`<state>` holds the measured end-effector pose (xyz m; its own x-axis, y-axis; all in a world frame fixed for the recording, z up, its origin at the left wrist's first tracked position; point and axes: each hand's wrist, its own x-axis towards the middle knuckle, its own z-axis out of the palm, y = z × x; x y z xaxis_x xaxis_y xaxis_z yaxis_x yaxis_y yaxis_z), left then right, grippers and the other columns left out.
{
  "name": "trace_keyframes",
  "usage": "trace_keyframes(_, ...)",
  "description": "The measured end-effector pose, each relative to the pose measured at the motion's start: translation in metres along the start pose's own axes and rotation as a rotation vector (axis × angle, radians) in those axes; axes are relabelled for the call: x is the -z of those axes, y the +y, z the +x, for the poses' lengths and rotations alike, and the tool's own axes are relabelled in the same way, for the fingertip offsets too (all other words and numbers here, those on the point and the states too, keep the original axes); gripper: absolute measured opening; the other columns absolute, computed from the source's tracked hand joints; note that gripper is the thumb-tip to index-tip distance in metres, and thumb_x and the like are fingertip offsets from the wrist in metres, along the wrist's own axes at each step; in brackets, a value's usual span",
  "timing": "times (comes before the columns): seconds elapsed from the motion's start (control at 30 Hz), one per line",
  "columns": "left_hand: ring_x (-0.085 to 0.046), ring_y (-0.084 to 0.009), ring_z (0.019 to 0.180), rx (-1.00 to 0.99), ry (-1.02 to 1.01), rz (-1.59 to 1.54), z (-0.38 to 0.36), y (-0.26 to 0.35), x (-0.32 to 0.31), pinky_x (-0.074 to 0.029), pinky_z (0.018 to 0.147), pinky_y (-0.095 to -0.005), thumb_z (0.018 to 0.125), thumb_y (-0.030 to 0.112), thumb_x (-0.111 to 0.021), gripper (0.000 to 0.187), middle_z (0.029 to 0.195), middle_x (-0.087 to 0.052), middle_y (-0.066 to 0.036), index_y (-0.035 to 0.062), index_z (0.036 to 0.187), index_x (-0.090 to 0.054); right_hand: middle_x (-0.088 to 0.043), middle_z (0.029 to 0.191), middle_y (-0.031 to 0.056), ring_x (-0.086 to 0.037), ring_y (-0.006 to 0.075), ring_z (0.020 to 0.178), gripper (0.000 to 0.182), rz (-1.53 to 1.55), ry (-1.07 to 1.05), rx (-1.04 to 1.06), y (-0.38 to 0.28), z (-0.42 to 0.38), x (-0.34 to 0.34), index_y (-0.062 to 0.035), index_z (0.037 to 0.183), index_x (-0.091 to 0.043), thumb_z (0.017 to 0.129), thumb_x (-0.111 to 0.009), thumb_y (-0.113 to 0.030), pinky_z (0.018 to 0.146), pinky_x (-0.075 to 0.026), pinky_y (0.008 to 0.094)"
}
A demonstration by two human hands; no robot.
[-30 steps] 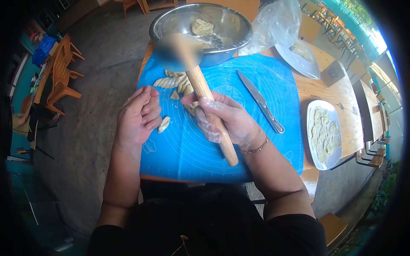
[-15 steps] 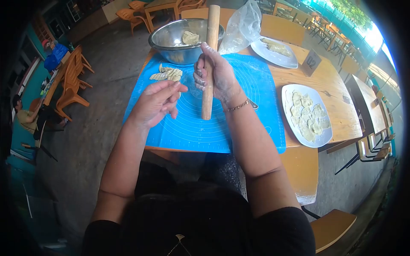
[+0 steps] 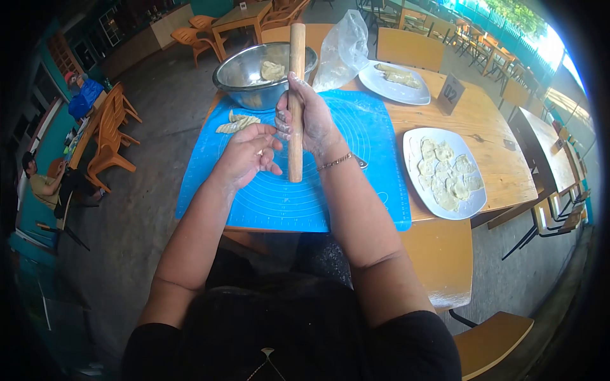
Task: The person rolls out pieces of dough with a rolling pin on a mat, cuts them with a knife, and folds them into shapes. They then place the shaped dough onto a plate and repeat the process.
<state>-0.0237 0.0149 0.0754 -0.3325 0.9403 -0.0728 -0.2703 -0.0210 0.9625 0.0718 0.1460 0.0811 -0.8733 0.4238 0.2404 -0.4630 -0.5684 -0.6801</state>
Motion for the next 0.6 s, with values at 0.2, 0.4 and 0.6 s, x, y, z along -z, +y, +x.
trace_keyframes(0.2, -0.051, -0.0103, 0.062, 0.031, 0.030, 0.531, 0.028, -0.018, 0.020, -0.047, 0.054, -0.0322, 0.098, 0.014, -0.044, 0.021, 0.089, -0.057, -0.009, 0.0014, 0.113, -0.053, -0.046, 0.054, 0.0043, -0.044, 0.0162, 0.042, 0.061, 0.043, -0.041, -0.014, 0.001, -0.004, -0.001, -0.0022, 0.078, -0.062, 0.101, -0.038, -0.054, 0.038, -0.038, 0.0297)
trace_keyframes(0.4, -0.063, -0.0284, 0.093, -0.076, -0.199, 0.889, 0.025, -0.017, 0.032, -0.051, 0.080, -0.0386, 0.094, 0.011, -0.052, 0.023, 0.106, -0.063, -0.021, -0.0029, 0.112, -0.053, -0.048, 0.055, 0.0046, -0.045, 0.0148, 0.041, 0.062, 0.087, 0.024, 0.031, -0.007, -0.010, -0.010, 0.0007, 0.084, -0.062, 0.101, -0.039, -0.054, 0.039, -0.040, 0.0279)
trace_keyframes(0.6, -0.067, -0.0196, 0.071, 0.094, -0.370, 0.924, 0.028, 0.018, 0.014, -0.053, 0.064, -0.0341, 0.094, 0.011, -0.058, 0.019, 0.089, -0.068, -0.016, -0.0035, 0.105, -0.061, -0.045, 0.062, 0.0037, -0.041, 0.0129, 0.044, 0.066, 0.069, -0.009, 0.002, -0.005, -0.010, 0.010, 0.0017, 0.092, -0.060, 0.100, -0.034, -0.059, 0.040, -0.035, 0.0270)
